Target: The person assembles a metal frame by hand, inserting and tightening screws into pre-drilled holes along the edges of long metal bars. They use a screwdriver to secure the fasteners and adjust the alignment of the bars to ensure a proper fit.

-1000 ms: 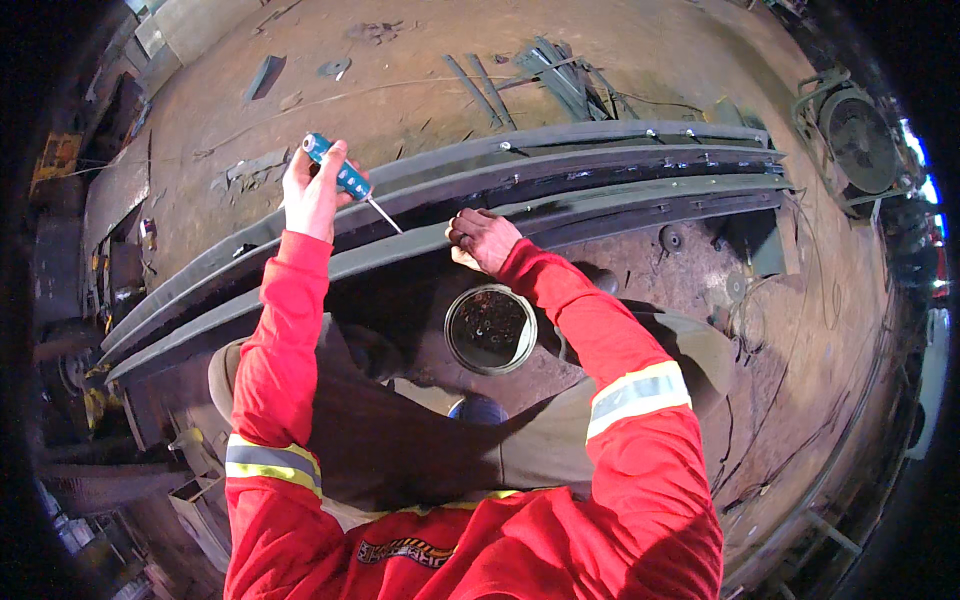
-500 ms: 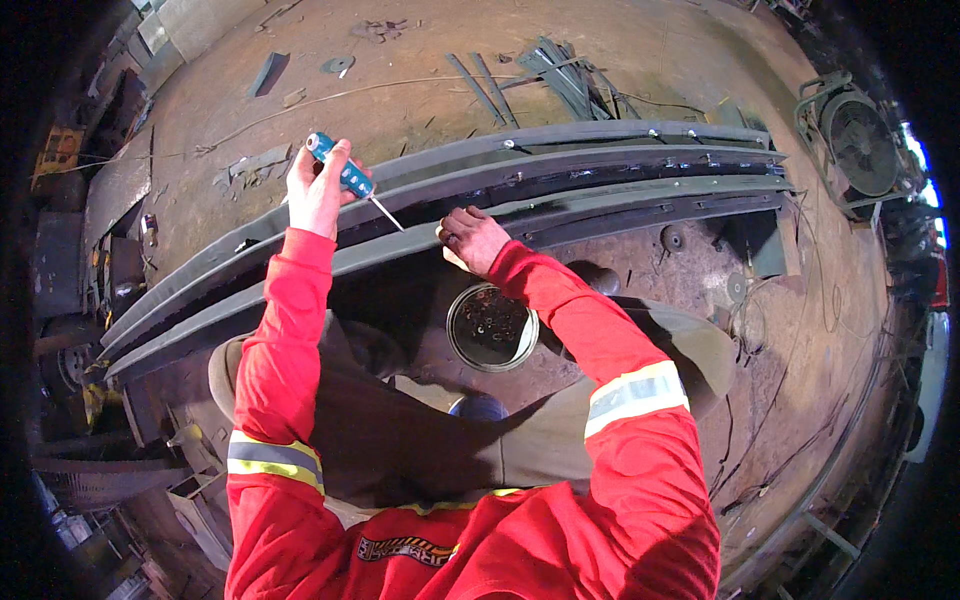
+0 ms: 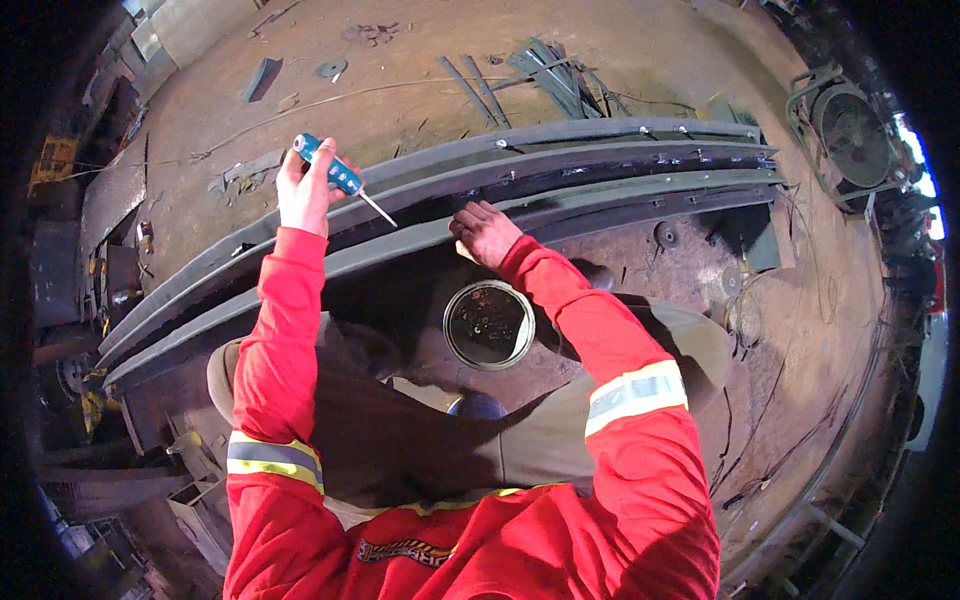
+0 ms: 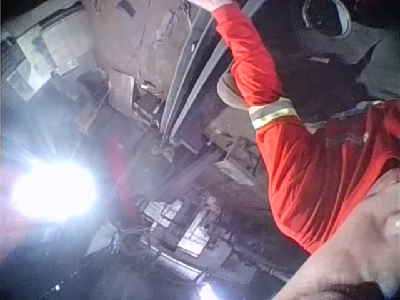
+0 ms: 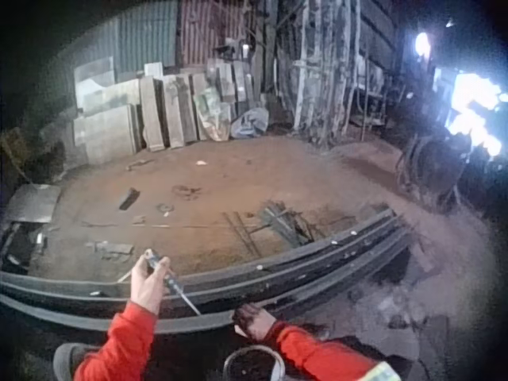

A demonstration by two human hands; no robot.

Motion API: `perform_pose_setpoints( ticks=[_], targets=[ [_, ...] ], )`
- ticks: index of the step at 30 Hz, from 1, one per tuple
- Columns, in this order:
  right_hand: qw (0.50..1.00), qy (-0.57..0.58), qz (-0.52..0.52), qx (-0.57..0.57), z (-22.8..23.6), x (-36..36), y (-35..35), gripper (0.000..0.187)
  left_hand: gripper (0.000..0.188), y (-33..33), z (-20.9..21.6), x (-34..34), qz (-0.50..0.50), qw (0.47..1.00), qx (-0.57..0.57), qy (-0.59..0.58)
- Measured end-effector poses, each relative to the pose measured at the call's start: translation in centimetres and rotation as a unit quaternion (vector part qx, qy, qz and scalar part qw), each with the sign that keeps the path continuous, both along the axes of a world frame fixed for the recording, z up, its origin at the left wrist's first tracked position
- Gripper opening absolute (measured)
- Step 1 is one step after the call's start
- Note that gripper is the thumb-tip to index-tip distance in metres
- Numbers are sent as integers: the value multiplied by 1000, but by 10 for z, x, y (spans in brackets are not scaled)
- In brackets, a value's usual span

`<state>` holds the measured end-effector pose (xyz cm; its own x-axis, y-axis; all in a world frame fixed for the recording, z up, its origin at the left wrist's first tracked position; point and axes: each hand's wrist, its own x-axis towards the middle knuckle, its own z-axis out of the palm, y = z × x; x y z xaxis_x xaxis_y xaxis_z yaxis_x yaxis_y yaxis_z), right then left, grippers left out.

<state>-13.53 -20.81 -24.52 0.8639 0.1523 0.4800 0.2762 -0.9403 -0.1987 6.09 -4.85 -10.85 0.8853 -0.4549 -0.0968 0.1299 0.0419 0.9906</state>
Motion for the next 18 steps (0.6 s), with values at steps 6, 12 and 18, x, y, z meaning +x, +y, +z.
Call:
perform_pose_setpoints(
  ticks=[6,12,18],
  targets=[
    [999,6,24,22,1,1,-5,25,21,3,-8,-2,-10,1000,-5,3],
    [1000,2,-17,3,3,-10,-17,27,21,6,-3,2,12,1000,0,9],
    [1000,-6,-3,-9,-7,-10,-19,29,22,4,-10,3,5,1000,11,-3]
  ],
)
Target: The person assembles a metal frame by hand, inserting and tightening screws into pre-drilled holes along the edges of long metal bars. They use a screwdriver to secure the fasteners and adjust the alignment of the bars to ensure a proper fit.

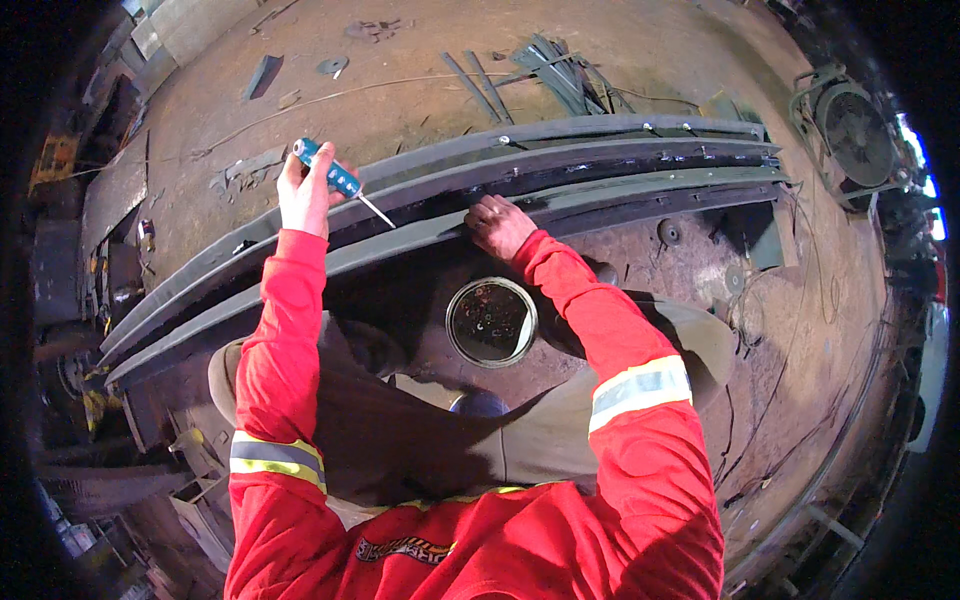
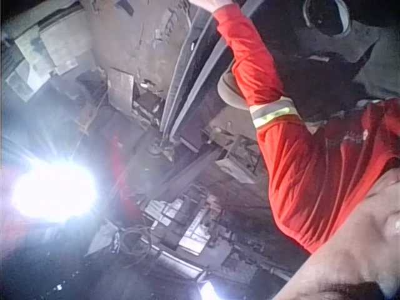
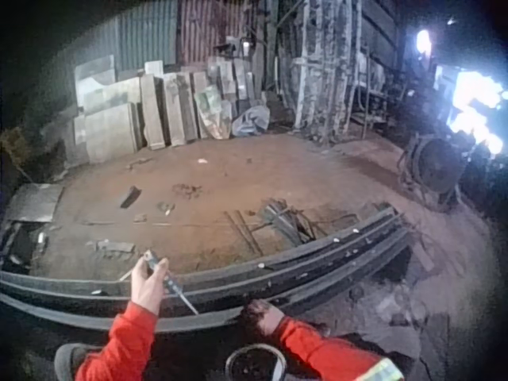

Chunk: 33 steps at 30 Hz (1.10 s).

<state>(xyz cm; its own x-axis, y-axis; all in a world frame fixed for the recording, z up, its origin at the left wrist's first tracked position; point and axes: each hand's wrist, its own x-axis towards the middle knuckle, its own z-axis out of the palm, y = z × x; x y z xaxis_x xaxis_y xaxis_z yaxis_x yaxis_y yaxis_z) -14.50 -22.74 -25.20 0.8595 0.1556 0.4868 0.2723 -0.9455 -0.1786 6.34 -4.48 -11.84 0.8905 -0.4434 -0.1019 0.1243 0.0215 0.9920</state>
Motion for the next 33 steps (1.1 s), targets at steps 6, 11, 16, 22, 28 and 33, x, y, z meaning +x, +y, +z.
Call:
perform_pose_setpoints(
  ticks=[6,11,16,22,28,33],
  targets=[
    [998,36,-49,-12,8,2,8,28,23,2,-9,4,-6,1000,14,7],
    [999,6,-32,-6,4,18,34,24,23,-1,-8,4,-16,1000,11,0],
    [1000,11,-7,-11,0,23,33,25,22,-1,-11,2,10,1000,-14,0],
    [999,31,-8,16,10,27,42,24,24,6,-15,9,13,1000,10,8],
    [999,-1,32,21,2,38,53,16,25,7,-13,8,8,1000,14,3],
    [999,-20,30,30,3,39,54,13,24,12,-16,12,18,1000,20,2]
  ],
)
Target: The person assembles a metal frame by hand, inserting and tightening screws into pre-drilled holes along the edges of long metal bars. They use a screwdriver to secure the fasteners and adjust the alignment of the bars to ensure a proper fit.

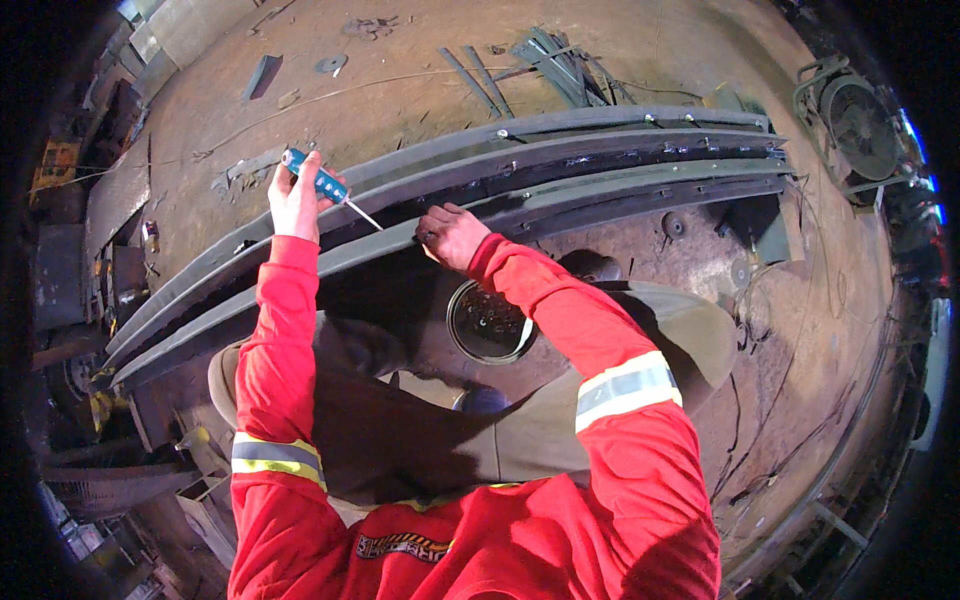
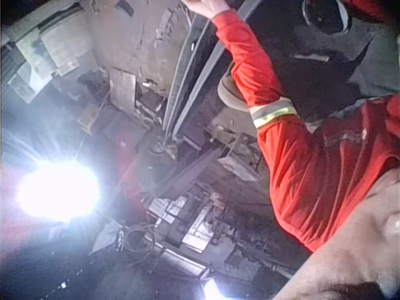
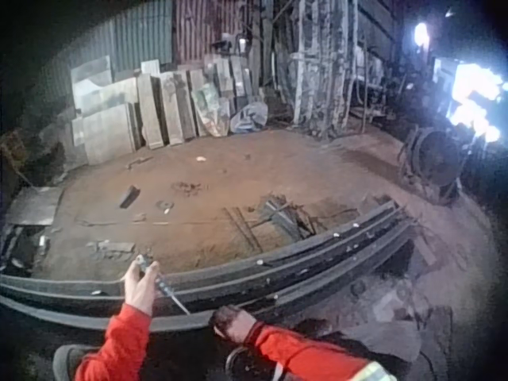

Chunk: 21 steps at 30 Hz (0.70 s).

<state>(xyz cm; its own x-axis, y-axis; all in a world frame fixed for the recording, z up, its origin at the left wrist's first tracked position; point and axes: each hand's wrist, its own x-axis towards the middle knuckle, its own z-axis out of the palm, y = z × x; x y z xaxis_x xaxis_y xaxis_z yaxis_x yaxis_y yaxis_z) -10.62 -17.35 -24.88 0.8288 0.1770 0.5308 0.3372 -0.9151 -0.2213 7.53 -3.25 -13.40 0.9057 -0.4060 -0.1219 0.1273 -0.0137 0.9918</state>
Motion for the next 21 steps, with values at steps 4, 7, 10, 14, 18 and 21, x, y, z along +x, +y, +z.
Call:
perform_pose_setpoints(
  ticks=[4,7,10,14,18,21],
  targets=[
    [997,61,-36,16,7,-18,-27,17,24,3,6,0,5,1000,0,0],
    [996,60,-59,-18,11,-49,-68,22,24,2,4,7,28,999,-32,1],
    [997,43,-70,-11,1,-52,-65,25,22,-1,5,4,28,999,-28,2],
    [996,33,-74,-31,-5,-53,-62,25,23,-3,3,1,20,999,-26,2],
    [995,33,-89,-24,-4,-49,-56,26,22,-1,0,7,30,999,-31,7],
    [994,9,-109,-11,-2,-53,-53,21,22,2,5,8,40,999,-24,5]
  ],
)
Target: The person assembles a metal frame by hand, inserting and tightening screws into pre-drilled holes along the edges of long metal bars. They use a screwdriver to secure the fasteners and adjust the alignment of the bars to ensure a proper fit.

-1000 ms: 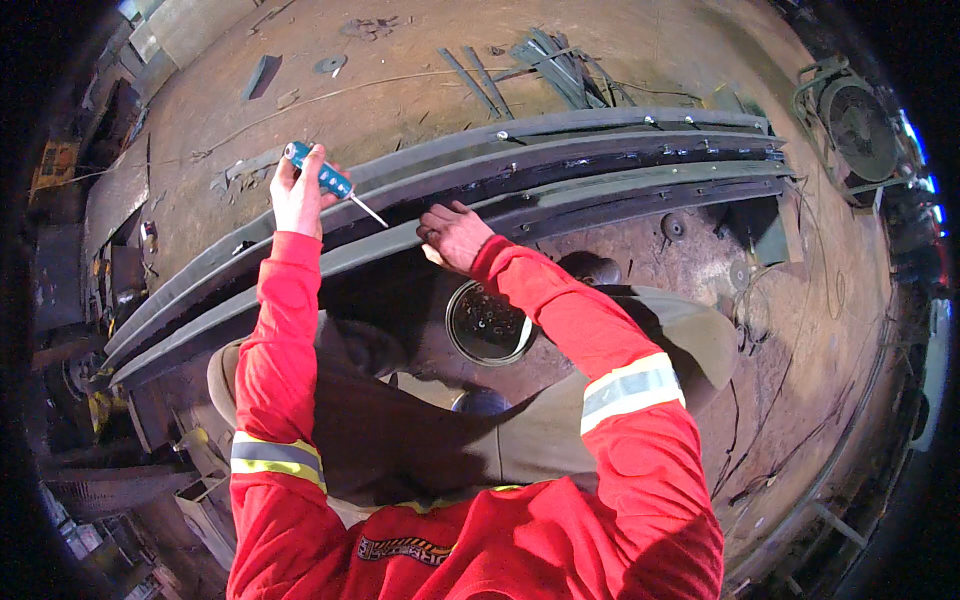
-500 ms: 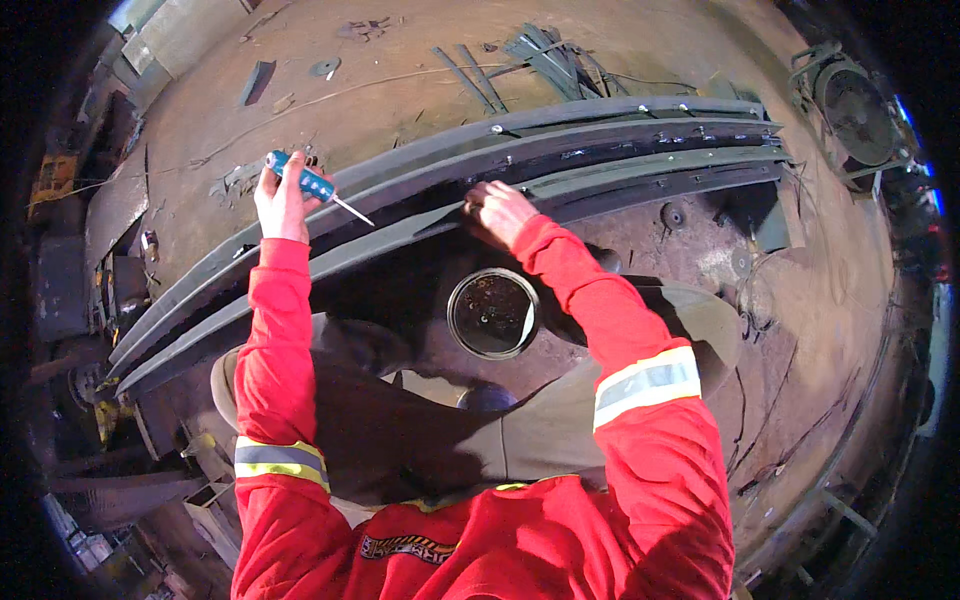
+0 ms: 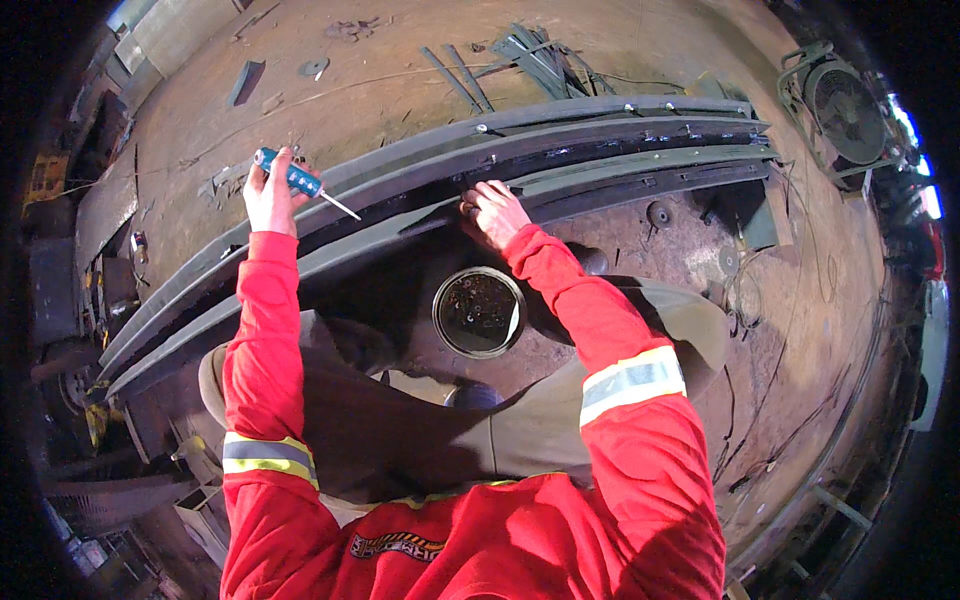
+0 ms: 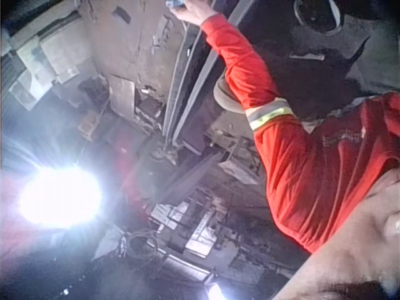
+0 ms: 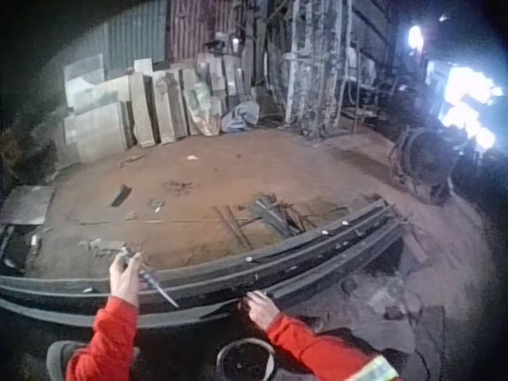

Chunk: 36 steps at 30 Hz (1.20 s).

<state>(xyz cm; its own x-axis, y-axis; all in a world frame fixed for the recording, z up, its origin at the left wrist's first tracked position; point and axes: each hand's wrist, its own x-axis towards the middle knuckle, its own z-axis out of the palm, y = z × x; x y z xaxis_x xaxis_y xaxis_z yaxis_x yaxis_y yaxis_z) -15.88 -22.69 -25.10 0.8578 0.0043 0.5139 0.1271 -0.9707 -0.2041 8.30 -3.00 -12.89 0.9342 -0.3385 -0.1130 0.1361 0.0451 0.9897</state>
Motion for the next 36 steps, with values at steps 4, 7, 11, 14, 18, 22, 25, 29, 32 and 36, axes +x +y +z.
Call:
perform_pose_setpoints(
  ticks=[4,7,11,14,18,22,25,29,32,36],
  targets=[
    [992,-61,-111,-6,-9,-39,-26,20,22,10,19,15,24,999,-20,-31],
    [984,-43,-171,16,17,-61,-40,31,22,75,45,64,-28,701,301,-646],
    [976,-88,-196,34,3,-67,-47,35,27,102,107,64,120,982,-79,-119],
    [971,-102,-209,49,4,-62,-41,32,25,136,114,88,145,977,-107,-111],
    [975,-95,-199,1,6,-58,-36,30,25,138,107,85,148,978,-82,-120],
    [990,-58,-124,18,14,-37,-14,28,25,136,91,76,149,981,-41,-122],
    [998,-37,-51,28,13,-14,2,27,25,131,90,68,131,982,-22,-132],
    [998,8,42,47,11,12,4,27,27,128,95,57,140,982,-1,-128],
    [998,17,47,36,9,9,2,28,29,126,84,58,124,985,8,-122],
    [997,28,59,34,9,11,1,27,30,123,87,54,107,983,7,-146]
  ],
)
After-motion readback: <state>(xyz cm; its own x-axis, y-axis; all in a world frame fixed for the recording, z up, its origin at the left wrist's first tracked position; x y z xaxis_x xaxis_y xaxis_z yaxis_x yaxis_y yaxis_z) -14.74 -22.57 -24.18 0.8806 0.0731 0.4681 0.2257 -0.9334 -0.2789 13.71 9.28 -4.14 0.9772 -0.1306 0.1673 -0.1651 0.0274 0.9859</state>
